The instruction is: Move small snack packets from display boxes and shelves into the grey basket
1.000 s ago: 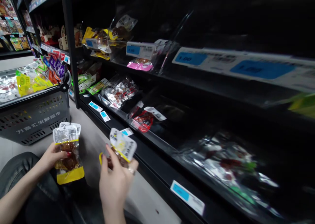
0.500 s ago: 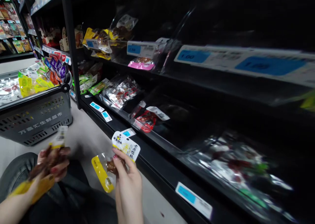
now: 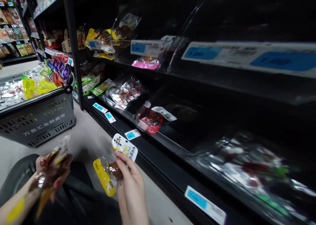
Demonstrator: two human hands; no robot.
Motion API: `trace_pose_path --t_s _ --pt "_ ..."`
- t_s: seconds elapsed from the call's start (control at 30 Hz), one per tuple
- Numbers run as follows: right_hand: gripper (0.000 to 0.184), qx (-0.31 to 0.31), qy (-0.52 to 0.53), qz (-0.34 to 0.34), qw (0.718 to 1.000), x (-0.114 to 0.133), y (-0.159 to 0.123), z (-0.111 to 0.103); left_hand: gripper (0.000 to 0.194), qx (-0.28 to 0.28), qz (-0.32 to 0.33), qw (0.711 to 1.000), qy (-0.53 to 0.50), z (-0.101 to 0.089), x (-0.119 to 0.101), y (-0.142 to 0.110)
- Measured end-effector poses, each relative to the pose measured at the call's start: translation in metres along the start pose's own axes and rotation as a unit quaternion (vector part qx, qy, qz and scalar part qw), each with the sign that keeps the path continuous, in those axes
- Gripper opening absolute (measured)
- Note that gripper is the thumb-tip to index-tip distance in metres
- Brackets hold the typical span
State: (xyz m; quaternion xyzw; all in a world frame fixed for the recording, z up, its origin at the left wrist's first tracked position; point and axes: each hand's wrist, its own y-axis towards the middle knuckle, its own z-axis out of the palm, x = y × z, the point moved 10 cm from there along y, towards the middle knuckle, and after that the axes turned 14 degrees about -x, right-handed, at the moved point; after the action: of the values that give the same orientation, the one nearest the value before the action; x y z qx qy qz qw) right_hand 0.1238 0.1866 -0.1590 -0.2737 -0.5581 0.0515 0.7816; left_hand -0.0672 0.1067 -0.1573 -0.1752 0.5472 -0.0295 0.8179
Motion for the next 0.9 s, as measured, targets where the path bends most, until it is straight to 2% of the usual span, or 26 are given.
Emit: trace_pose_path --t_s 0.07,0.17,0.27,0.43,0.53,0.6,0.63,0.7,0.77,0.8,0.83,0.87,0.9 --pt "0.03 -0.02 0.002 -0.031 0.999 0.007 0.001 -0.006 0.052 -0.006 -0.012 0.999 -0.028 0.013 -0.009 0.001" --pt "0.035 -0.034 0.016 -0.07 0.997 0.019 -0.002 -0.011 0.036 -0.071 0.007 0.997 0.012 0.011 -0.011 0.009" --pt "0.054 0.016 0.018 -0.058 0.998 0.022 -0.008 -0.001 0.033 -0.113 0.014 0.99 0.084 0.005 -0.001 0.017" --pt "0.075 0.092 0.013 -0.039 0.995 0.016 -0.024 0.02 0.068 -0.079 0.045 0.988 0.125 0.011 0.005 0.017" --pt "0.08 0.108 0.022 -0.021 0.994 0.009 -0.028 0.027 0.101 -0.083 0.068 0.986 0.124 0.013 0.001 0.015" --pt "0.081 0.109 0.022 -0.019 0.994 0.006 -0.028 0.028 0.108 -0.092 0.075 0.985 0.123 0.012 -0.001 0.015" --pt "0.078 0.113 0.018 -0.02 0.993 0.005 -0.028 0.029 0.103 -0.092 0.086 0.983 0.135 0.012 -0.003 0.016" --pt "0.063 0.119 0.002 -0.039 0.992 0.005 -0.025 0.028 0.072 -0.091 0.13 0.967 0.2 0.013 -0.011 0.017" --pt "0.049 0.092 -0.045 -0.1 0.99 0.011 -0.023 0.022 0.034 -0.097 0.169 0.939 0.284 0.014 -0.017 0.018" --pt "0.045 0.056 -0.087 -0.158 0.982 0.018 -0.023 0.015 0.026 -0.107 0.179 0.926 0.316 0.012 -0.019 0.018" --pt "0.043 0.007 -0.138 -0.235 0.962 0.028 -0.026 0.008 0.025 -0.119 0.185 0.915 0.338 0.011 -0.02 0.018" --pt "0.04 -0.041 -0.194 -0.323 0.926 0.04 -0.035 0.004 0.026 -0.128 0.187 0.91 0.347 0.009 -0.021 0.017" --pt "0.036 -0.076 -0.243 -0.414 0.874 0.049 -0.049 0.005 0.028 -0.13 0.189 0.909 0.347 0.01 -0.02 0.016"
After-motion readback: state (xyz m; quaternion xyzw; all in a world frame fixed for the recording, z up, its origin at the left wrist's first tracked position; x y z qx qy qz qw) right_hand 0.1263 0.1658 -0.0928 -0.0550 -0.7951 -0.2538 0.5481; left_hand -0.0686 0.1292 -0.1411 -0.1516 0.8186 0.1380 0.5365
